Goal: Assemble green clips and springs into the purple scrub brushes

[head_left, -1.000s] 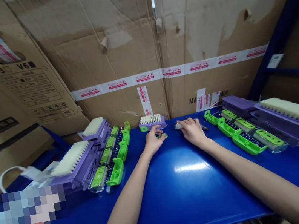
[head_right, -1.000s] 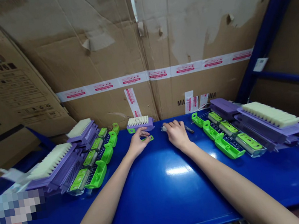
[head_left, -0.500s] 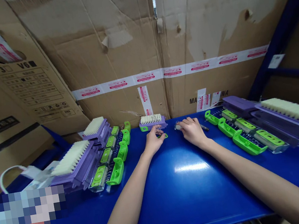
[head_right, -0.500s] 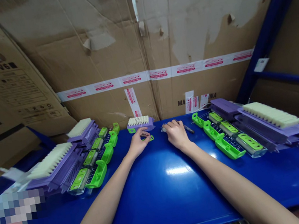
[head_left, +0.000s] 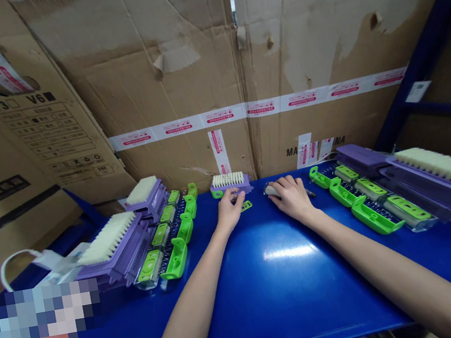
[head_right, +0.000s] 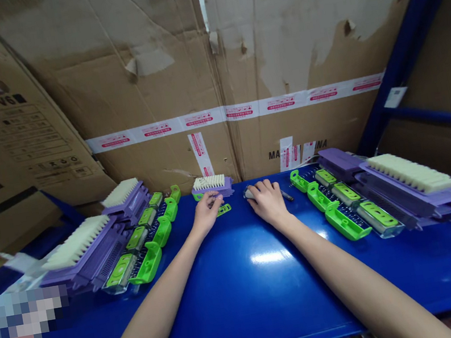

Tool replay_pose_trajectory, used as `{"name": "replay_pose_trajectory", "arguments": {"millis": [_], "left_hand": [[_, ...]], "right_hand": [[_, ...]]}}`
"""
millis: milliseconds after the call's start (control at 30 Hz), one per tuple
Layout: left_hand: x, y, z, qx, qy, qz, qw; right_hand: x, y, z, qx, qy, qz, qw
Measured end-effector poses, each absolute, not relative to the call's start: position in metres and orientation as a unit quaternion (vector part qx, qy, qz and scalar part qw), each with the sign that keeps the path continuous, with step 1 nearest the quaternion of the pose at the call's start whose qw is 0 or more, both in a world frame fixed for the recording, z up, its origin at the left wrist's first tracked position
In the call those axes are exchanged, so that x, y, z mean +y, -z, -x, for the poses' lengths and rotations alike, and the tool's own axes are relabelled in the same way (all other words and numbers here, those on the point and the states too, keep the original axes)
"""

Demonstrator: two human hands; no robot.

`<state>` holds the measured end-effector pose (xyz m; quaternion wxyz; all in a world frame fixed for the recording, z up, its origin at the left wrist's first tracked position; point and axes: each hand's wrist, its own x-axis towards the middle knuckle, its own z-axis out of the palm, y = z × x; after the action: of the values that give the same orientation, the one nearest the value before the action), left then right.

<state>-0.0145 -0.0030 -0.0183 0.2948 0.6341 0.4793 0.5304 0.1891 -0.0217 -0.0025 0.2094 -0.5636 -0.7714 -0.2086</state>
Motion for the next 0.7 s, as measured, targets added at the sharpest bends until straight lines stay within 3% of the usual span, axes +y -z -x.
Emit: {"name": "replay_pose_trajectory", "arguments": {"millis": [300, 700], "left_hand": [[-0.004, 0.0125, 0.0134, 0.45, -0.573, -0.553, 0.403], [-0.0076, 0.0096, 0.0146, 0.481, -0.551, -0.557, 0.392]], "right_hand": [[-0.0234, 0.0012, -0.1878, -0.773, 0.203, 0.572, 0.187], [-0.0225, 0.001, -0.1886, -0.768, 0.209, 0.576, 0.184]]}}
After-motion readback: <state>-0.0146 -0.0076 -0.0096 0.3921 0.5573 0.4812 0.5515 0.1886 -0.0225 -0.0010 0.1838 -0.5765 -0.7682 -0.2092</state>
